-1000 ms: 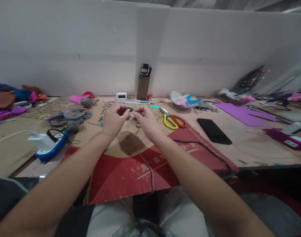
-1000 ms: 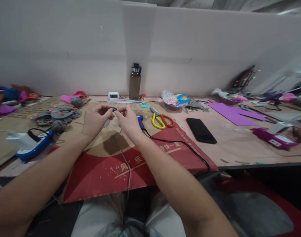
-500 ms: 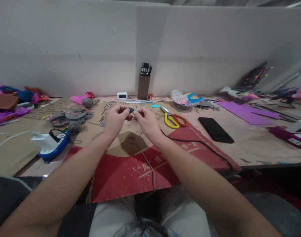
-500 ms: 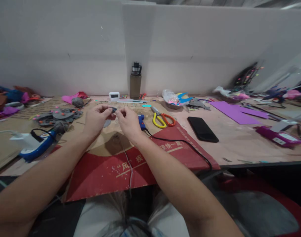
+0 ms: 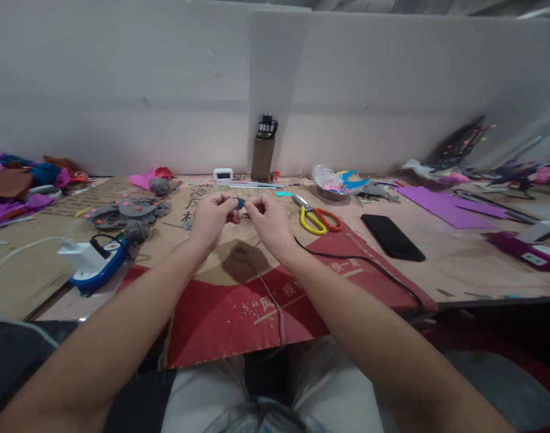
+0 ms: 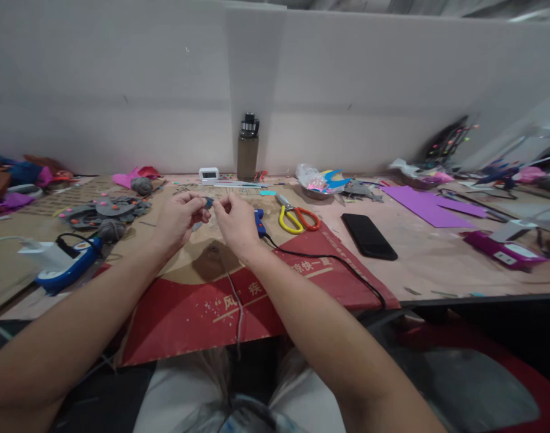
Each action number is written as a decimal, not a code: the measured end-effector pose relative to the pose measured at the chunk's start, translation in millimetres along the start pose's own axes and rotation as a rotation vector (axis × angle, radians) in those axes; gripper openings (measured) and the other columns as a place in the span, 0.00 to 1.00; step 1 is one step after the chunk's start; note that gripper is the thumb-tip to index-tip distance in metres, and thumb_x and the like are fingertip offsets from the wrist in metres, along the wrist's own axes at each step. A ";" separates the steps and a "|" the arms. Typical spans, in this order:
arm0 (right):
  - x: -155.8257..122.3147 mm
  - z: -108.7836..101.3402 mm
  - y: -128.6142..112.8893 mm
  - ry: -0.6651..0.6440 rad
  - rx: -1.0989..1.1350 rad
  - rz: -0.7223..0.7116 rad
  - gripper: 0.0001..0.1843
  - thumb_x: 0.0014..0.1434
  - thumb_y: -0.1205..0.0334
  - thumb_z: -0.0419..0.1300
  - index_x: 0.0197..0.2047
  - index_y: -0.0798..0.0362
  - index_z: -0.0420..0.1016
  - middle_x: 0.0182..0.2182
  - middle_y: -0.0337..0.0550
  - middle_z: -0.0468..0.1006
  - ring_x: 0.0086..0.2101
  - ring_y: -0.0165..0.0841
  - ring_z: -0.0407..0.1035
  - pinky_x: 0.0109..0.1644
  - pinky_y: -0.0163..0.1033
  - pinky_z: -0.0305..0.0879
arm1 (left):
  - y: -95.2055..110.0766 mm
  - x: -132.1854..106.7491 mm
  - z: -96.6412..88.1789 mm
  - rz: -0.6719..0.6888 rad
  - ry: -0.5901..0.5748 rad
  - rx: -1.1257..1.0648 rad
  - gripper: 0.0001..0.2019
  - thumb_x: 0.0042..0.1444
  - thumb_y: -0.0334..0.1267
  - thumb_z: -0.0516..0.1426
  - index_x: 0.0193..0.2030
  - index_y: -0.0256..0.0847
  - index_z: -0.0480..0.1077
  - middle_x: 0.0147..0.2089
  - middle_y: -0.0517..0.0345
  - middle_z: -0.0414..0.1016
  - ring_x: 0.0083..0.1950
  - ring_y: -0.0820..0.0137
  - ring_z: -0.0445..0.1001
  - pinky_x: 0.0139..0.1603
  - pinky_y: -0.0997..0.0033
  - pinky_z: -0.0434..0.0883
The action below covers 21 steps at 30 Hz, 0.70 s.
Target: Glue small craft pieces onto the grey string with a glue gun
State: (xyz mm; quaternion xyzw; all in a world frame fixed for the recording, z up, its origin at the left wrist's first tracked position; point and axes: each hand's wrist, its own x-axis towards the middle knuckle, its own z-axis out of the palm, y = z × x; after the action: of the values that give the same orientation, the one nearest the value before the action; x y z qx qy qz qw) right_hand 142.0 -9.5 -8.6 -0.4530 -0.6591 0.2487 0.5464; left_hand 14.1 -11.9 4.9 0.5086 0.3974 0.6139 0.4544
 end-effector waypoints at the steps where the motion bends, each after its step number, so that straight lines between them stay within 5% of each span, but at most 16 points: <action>1: -0.2 -0.2 -0.3 0.003 0.003 0.002 0.10 0.56 0.58 0.55 0.27 0.53 0.67 0.22 0.34 0.68 0.25 0.27 0.59 0.31 0.35 0.54 | 0.6 -0.4 0.4 -0.007 -0.004 -0.007 0.03 0.45 0.31 0.59 0.26 0.36 0.67 0.20 0.61 0.68 0.20 0.77 0.68 0.23 0.77 0.65; 14: -0.8 -1.7 -0.5 -0.007 0.067 0.030 0.07 0.55 0.60 0.55 0.34 0.53 0.70 0.22 0.33 0.67 0.23 0.27 0.60 0.29 0.34 0.55 | 2.9 0.4 -0.7 -0.145 -0.073 -0.101 0.04 0.42 0.31 0.58 0.23 0.36 0.66 0.17 0.63 0.65 0.18 0.78 0.66 0.21 0.79 0.64; 21: 1.4 -3.2 3.3 -0.009 0.026 -0.004 0.10 0.55 0.58 0.53 0.29 0.54 0.70 0.24 0.37 0.71 0.26 0.28 0.62 0.32 0.35 0.57 | -0.7 5.9 -7.0 -0.289 -0.151 -0.206 0.01 0.45 0.28 0.59 0.27 0.33 0.70 0.23 0.60 0.70 0.22 0.78 0.70 0.24 0.80 0.69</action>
State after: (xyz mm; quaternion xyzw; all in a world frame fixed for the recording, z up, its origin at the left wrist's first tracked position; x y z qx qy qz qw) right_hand 146.1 -7.2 -9.8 -0.4434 -0.6592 0.2585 0.5496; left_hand 7.0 -6.2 4.6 0.4418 0.3661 0.5396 0.6161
